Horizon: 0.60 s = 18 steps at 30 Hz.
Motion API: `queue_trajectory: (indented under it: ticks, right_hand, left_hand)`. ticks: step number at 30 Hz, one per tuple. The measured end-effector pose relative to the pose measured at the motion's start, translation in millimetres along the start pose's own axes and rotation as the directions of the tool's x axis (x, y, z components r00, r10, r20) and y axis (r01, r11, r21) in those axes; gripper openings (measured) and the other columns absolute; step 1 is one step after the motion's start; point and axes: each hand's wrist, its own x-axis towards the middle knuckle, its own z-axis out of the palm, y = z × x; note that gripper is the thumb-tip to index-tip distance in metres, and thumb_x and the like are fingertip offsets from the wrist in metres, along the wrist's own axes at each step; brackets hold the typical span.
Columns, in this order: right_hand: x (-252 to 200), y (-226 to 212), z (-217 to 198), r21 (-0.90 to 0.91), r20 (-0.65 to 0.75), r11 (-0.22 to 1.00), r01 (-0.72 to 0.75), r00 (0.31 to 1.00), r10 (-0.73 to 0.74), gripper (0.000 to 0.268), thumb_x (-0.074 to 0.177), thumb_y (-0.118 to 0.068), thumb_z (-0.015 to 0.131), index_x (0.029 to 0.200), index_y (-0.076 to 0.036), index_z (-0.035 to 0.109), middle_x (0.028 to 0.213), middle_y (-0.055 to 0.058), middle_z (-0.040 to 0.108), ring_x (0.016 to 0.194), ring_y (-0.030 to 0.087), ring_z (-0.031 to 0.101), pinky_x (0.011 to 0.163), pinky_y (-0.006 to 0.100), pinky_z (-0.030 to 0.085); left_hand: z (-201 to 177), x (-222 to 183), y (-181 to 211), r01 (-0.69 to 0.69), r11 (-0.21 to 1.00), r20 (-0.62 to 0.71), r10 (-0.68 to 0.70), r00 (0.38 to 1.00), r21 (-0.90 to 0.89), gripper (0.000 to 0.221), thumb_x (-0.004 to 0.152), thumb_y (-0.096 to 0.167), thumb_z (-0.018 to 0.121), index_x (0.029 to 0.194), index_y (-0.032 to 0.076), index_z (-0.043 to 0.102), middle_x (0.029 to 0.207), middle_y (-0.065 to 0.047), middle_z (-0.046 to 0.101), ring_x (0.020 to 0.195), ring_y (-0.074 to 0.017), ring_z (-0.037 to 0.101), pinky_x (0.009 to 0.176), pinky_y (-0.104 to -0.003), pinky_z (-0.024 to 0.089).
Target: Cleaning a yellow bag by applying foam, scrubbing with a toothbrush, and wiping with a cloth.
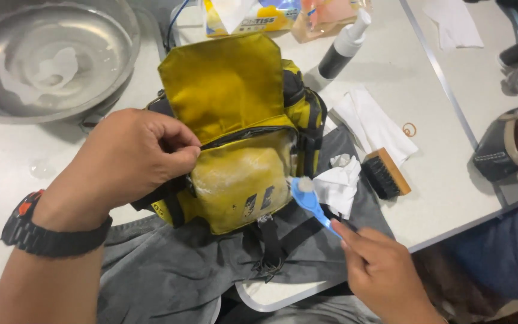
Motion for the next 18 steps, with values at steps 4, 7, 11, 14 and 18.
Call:
queue_trajectory:
  ticks: [4, 7, 11, 14, 18]
  right_hand:
    - [17, -27, -18, 0.074, -0.121, 0.994, 0.083, 0.99, -0.074, 0.033, 0.09, -0.012, 0.065, 0.12, -0.015, 0.078, 0.062, -0.004, 0.053, 0.052, 0.01, 0.05, 0.055, 0.025, 0.043]
    - [42, -53, 4, 0.082, -0.322, 0.971, 0.225, 0.928, -0.188, 0.032, 0.095, -0.001, 0.067, 0.125, -0.008, 0.074, 0.07, -0.001, 0.055, 0.058, 0.013, 0.046, 0.058, 0.028, 0.04]
    - [46, -66, 14, -0.029, -0.126, 0.879, 0.475, 0.871, -0.475, 0.069, 0.085, 0.008, 0.049, 0.146, -0.022, 0.056, 0.064, -0.005, 0.046, 0.053, 0.014, 0.041, 0.046, 0.032, 0.037]
    - [55, -72, 12, -0.123, -0.119, 0.854, 0.506, 0.847, -0.519, 0.072, 0.085, 0.009, 0.049, 0.148, -0.024, 0.055, 0.066, -0.004, 0.05, 0.054, 0.016, 0.042, 0.047, 0.033, 0.038]
    - [65, -80, -9, -0.166, 0.065, 0.783, 0.599, 0.799, -0.597, 0.076, 0.073, 0.002, 0.054, 0.145, -0.023, 0.057, 0.067, -0.002, 0.057, 0.052, 0.019, 0.05, 0.045, 0.037, 0.046]
  left_hand:
    - [-1, 1, -1, -0.034, 0.999, 0.036, 0.035, 0.999, -0.023, 0.017, 0.09, 0.018, 0.071, 0.08, 0.014, 0.085, 0.072, 0.003, 0.079, 0.065, -0.0097, 0.064, 0.065, -0.026, 0.052]
    - [-2, 0, -5, -0.03, 0.999, -0.009, 0.03, 1.0, -0.016, 0.016, 0.088, 0.02, 0.072, 0.084, 0.017, 0.087, 0.075, 0.004, 0.081, 0.066, -0.0091, 0.067, 0.067, -0.025, 0.055]
    - [-2, 5, -13, -0.102, 0.994, 0.012, 0.102, 0.995, -0.036, 0.018, 0.088, 0.021, 0.071, 0.078, 0.017, 0.085, 0.071, 0.006, 0.079, 0.065, -0.0074, 0.065, 0.066, -0.026, 0.053]
    - [0, 5, -21, -0.142, 0.988, -0.012, 0.142, 0.99, -0.064, 0.018, 0.087, 0.021, 0.069, 0.076, 0.017, 0.084, 0.069, 0.007, 0.077, 0.063, -0.0068, 0.064, 0.064, -0.026, 0.052]
    - [-4, 7, -21, -0.141, 0.987, 0.025, 0.143, 0.989, -0.077, 0.018, 0.086, 0.024, 0.071, 0.073, 0.018, 0.082, 0.066, 0.007, 0.075, 0.063, -0.006, 0.062, 0.065, -0.027, 0.05]
